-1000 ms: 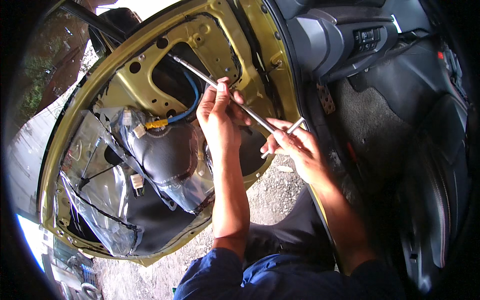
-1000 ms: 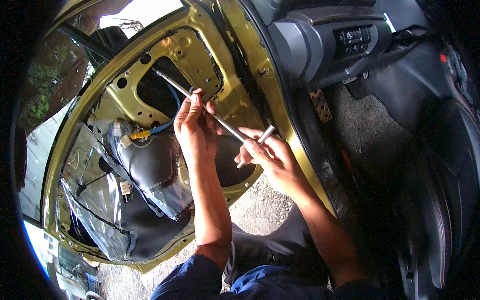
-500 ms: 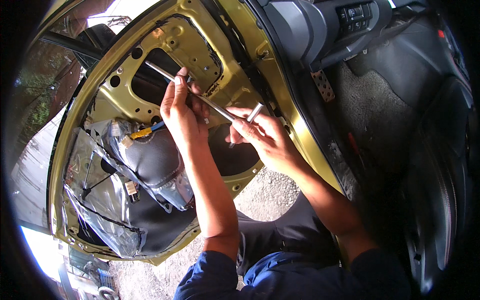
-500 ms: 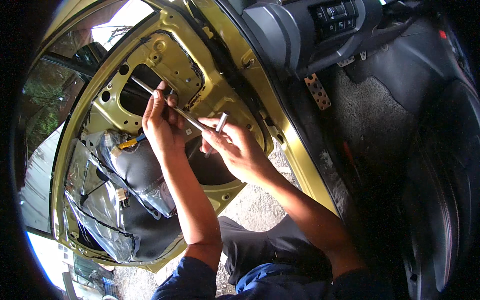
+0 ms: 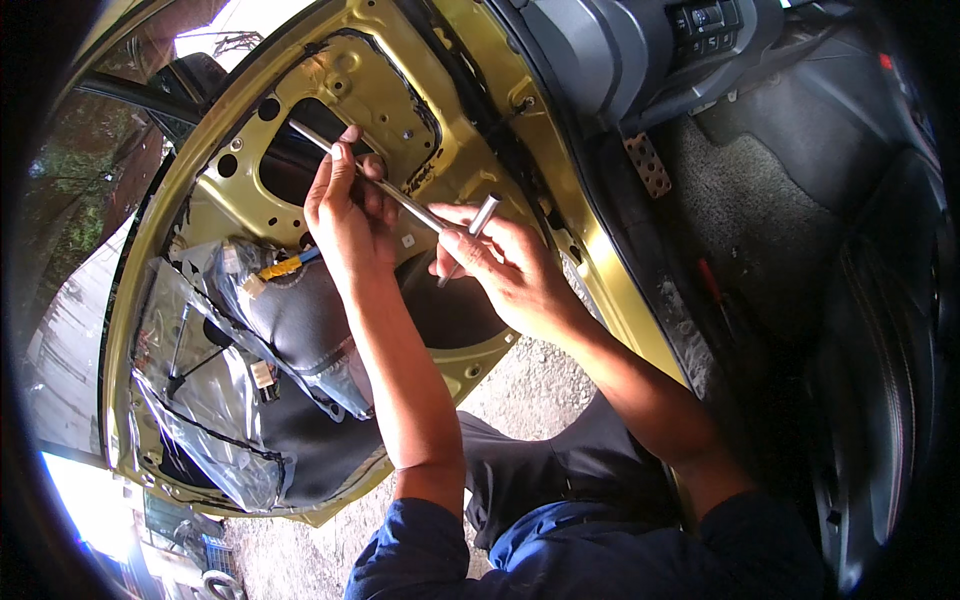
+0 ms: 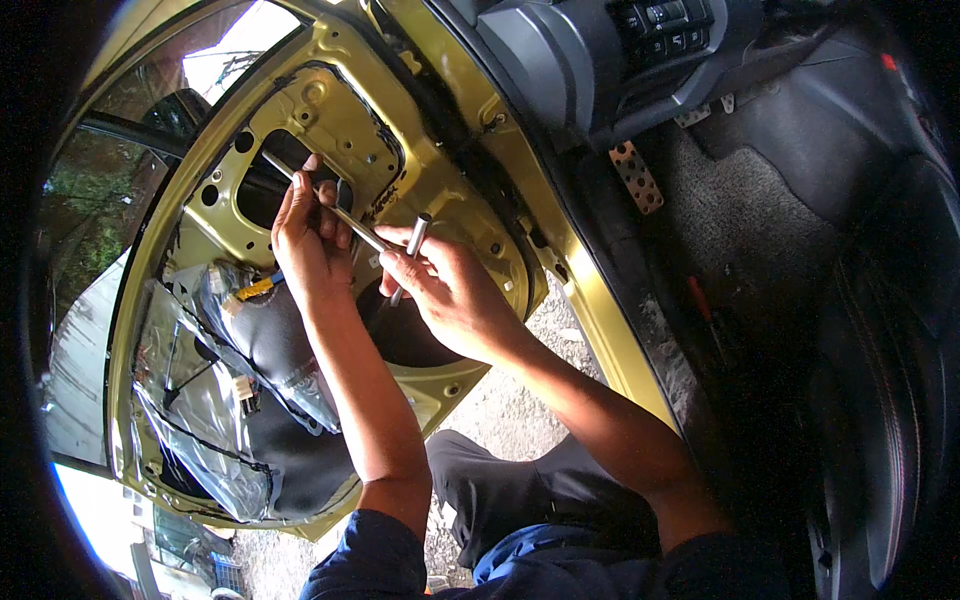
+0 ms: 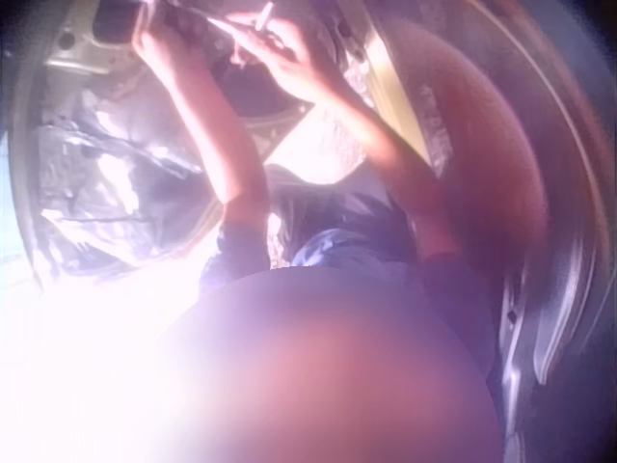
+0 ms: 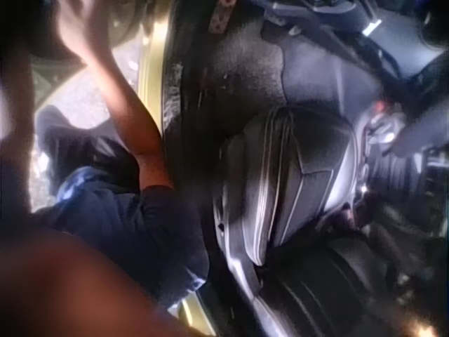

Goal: The person removes a car speaker from the driver's side door panel. They disconnect the speaker wiring, use a screwdriver and a socket wrench to remove fasteners, and then take out the speaker.

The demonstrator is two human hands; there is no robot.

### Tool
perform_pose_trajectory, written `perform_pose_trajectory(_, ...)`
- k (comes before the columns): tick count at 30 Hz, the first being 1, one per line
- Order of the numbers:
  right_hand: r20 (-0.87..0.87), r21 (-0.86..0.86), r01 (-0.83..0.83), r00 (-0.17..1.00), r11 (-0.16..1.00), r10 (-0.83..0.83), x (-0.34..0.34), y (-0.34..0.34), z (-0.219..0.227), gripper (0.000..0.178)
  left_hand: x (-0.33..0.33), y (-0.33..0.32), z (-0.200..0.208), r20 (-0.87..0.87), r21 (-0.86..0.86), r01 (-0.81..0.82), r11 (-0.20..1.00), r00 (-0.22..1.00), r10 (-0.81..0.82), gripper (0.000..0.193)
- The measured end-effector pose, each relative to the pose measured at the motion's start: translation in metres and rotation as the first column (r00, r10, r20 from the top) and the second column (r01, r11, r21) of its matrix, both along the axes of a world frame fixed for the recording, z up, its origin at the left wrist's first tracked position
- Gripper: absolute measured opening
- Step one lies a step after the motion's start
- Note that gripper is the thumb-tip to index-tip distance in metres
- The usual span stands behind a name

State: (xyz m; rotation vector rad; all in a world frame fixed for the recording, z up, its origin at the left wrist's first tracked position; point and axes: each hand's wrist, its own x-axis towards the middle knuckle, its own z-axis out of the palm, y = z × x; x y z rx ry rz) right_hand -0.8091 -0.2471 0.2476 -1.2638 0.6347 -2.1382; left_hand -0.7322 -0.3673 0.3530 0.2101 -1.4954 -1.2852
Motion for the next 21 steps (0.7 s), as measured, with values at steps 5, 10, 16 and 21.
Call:
perform_pose_trajectory(5, -0.13, -0.021, 0.065, 0.989, 0.998, -0.067, -0.005, 0.008, 0.007, 0.044, 0.003, -0.009, 0.004, -0.064, 0.077, 0.166, 0.983, 0.985, -0.161, 0.034)
perform_pose_trajectory(10, -0.422, -0.062, 0.534, 0.752, 0.843, -0.507, -0.007, -0.001, 0.012, 0.04, -0.002, -0.021, 0.002, -0.168, 0.103, 0.453, 0.885, 0.885, -0.434, 0.039)
perform_pose_trajectory(16, -0.501, -0.234, 0.605, 0.596, 0.761, -0.628, -0.018, -0.01, 0.02, 0.046, -0.009, -0.026, -0.004, -0.301, 0.072, 0.6, 0.797, 0.775, -0.556, 0.039)
perform_pose_trajectory(21, -0.514, 0.063, 0.436, 0.786, 0.898, -0.345, -0.028, -0.015, 0.019, 0.039, -0.009, -0.021, -0.006, -0.183, 0.106, 0.406, 0.908, 0.905, -0.383, 0.038)
